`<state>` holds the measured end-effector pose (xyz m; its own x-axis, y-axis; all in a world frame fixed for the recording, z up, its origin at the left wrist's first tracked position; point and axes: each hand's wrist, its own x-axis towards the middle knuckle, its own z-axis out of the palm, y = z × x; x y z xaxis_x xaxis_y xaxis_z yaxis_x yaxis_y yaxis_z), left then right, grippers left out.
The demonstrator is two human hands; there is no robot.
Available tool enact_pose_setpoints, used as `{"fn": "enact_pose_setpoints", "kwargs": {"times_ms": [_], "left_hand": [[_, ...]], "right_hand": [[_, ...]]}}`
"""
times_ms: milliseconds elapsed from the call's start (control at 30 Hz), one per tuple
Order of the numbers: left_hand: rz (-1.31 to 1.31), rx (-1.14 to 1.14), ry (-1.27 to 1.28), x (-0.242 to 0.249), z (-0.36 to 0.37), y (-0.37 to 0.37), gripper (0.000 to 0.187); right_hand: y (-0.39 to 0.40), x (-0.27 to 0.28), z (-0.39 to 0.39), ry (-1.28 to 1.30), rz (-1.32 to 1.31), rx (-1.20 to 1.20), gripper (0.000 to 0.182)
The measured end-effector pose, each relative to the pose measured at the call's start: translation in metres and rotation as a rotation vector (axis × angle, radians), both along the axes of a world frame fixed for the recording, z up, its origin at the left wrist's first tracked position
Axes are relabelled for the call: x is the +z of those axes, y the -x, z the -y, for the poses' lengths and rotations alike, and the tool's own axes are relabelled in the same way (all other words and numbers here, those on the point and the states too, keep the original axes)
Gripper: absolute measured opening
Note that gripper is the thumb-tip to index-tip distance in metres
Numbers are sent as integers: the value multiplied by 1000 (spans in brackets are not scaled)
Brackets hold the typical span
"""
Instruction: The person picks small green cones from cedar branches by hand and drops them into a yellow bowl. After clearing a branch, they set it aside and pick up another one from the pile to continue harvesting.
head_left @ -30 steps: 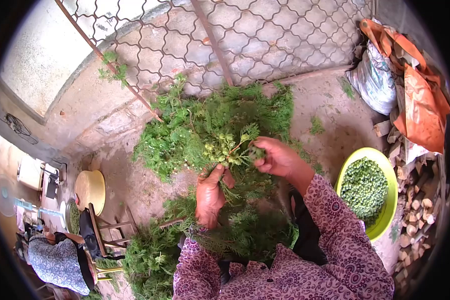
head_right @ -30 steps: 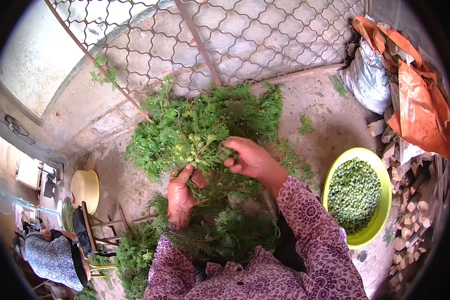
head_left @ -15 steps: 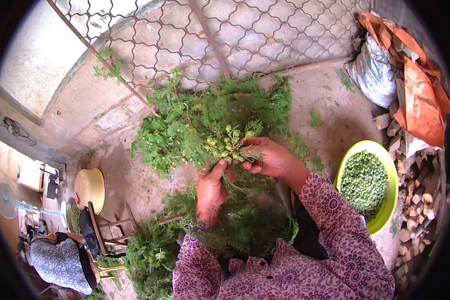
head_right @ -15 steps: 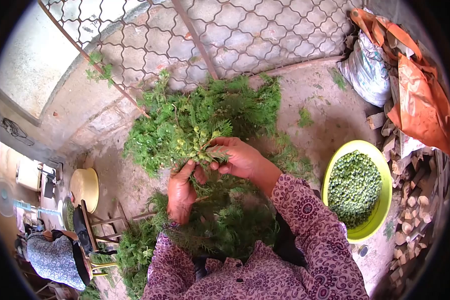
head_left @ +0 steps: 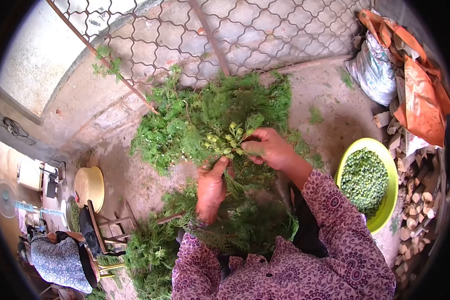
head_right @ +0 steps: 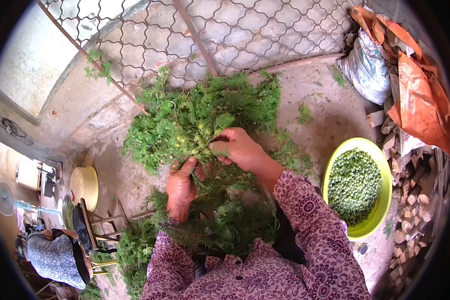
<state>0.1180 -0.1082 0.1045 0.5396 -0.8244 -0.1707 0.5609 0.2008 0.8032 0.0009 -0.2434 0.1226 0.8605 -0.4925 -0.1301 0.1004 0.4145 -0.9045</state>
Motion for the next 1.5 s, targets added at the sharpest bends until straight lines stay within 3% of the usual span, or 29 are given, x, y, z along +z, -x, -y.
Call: {"fn": "enact_pose_setpoints", "kwargs": {"times_ms": [33, 67, 133, 167, 233, 433, 533, 633, 700, 767, 933, 1000, 1033, 1100, 1233, 1267, 1433, 1500], "left_hand": [[25, 29, -25, 0, 1, 2, 7], [24, 29, -22, 3, 1, 3, 7], [89, 120, -12, 12, 0, 6, 7], [88, 123, -9, 12, 0, 5, 7], [143, 188, -4, 9, 0, 2, 7], [164, 201, -188, 11, 3, 5, 3], [168, 198, -179, 12, 6, 7, 3], [150, 193, -204, 15, 7, 9, 3], [155, 184, -194, 14, 8, 10, 2], [160, 174, -185, 13, 8, 12, 2], [198, 123, -207, 14, 7, 13, 2], [203, 120, -198, 14, 7, 12, 2], [209, 114, -187, 14, 7, 12, 2], [205, 124, -210, 14, 6, 9, 2], [197, 146, -197, 10, 5, 7, 1], [197, 146, -196, 11, 5, 8, 1], [177, 132, -192, 13, 6, 13, 2], [180, 124, -183, 12, 6, 13, 2]], "right_hand": [[-1, -1, 2, 414, -96, -119, 11], [1, -1, 8, 416, -96, -119, 11], [10, -1, 26, 61, -64, -135, 10], [15, 1, 33, 65, -64, -132, 10], [23, 12, 37, -492, 261, -74, 9], [20, 23, 19, -496, 236, 19, 9], [13, 22, 9, -307, 195, -3, 7], [4, 20, -6, 901, 111, -307, 18], [8, 23, -14, 1048, 41, -324, 24], [6, 18, -17, 1371, -108, -323, 26], [3, 12, -14, 1392, -96, -325, 21], [1, 12, -11, 958, 69, -255, 14], [3, 18, -9, 961, 69, -252, 14], [14, 34, -3, -8, 18, -63, 9], [23, 33, 5, -330, 291, 25, 12], [22, 33, 6, -318, 339, 119, 13], [9, 26, -5, -130, 213, 77, 14], [5, 27, -15, 339, -18, -27, 14]]}}
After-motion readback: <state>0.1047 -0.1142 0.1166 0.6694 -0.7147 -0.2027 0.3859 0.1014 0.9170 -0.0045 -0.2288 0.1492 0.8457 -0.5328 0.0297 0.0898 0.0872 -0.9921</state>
